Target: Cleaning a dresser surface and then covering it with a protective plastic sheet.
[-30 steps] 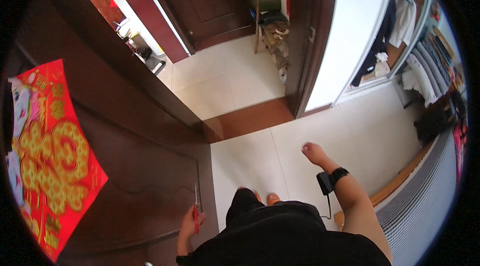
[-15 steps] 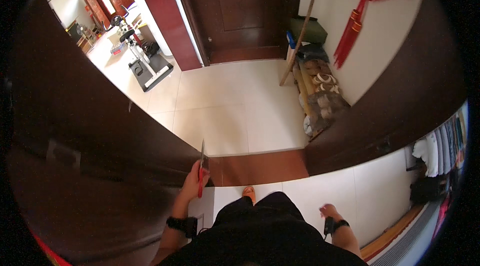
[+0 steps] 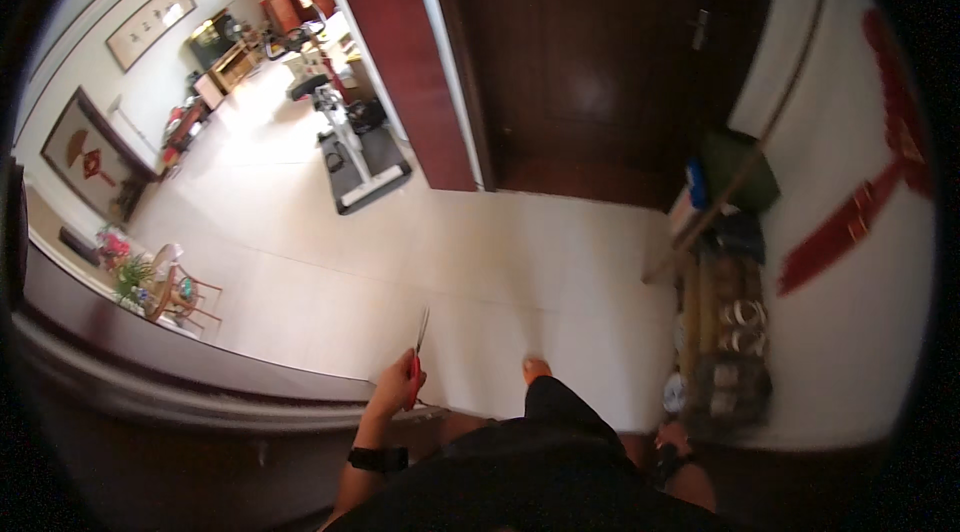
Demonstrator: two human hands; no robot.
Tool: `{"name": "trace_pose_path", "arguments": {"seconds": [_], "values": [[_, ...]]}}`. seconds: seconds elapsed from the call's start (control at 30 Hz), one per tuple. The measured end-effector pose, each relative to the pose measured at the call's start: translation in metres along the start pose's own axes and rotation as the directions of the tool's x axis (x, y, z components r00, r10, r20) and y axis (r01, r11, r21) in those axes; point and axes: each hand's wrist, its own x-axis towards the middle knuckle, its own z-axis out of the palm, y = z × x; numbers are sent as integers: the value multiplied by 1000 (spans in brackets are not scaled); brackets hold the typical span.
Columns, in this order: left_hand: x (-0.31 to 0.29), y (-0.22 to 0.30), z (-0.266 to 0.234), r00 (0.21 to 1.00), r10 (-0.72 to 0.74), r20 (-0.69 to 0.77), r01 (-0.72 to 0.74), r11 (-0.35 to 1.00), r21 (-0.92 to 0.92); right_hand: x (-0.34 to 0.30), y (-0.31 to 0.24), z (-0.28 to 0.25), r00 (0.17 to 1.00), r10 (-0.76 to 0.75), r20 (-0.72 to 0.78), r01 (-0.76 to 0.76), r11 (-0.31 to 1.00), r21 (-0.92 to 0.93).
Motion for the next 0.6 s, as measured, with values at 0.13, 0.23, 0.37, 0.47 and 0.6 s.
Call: {"name": "trace_pose_path", "arguments": {"seconds": [0.13, 0.23, 0.37, 0.47, 0.6], "values": [[11, -12, -46, 984, -143, -102, 148, 988, 50, 97, -326, -99, 937, -232, -259, 201, 969, -144], [54, -3, -54, 979, -121, -166, 106, 990, -96, 254, -391, -157, 882, -388, -267, 464, 812, 354], [80, -22, -83, 885, -388, -259, 342, 917, -204, 236, -649, -113, 805, -570, -166, 592, 791, 154], [129, -51, -99, 857, -439, -268, 373, 889, -265, 240, -732, -68, 755, -656, -9, 651, 748, 126], [178, -97, -142, 806, -454, -379, 396, 891, -224, 278, -752, -7, 712, -615, 339, 700, 581, -416]]}}
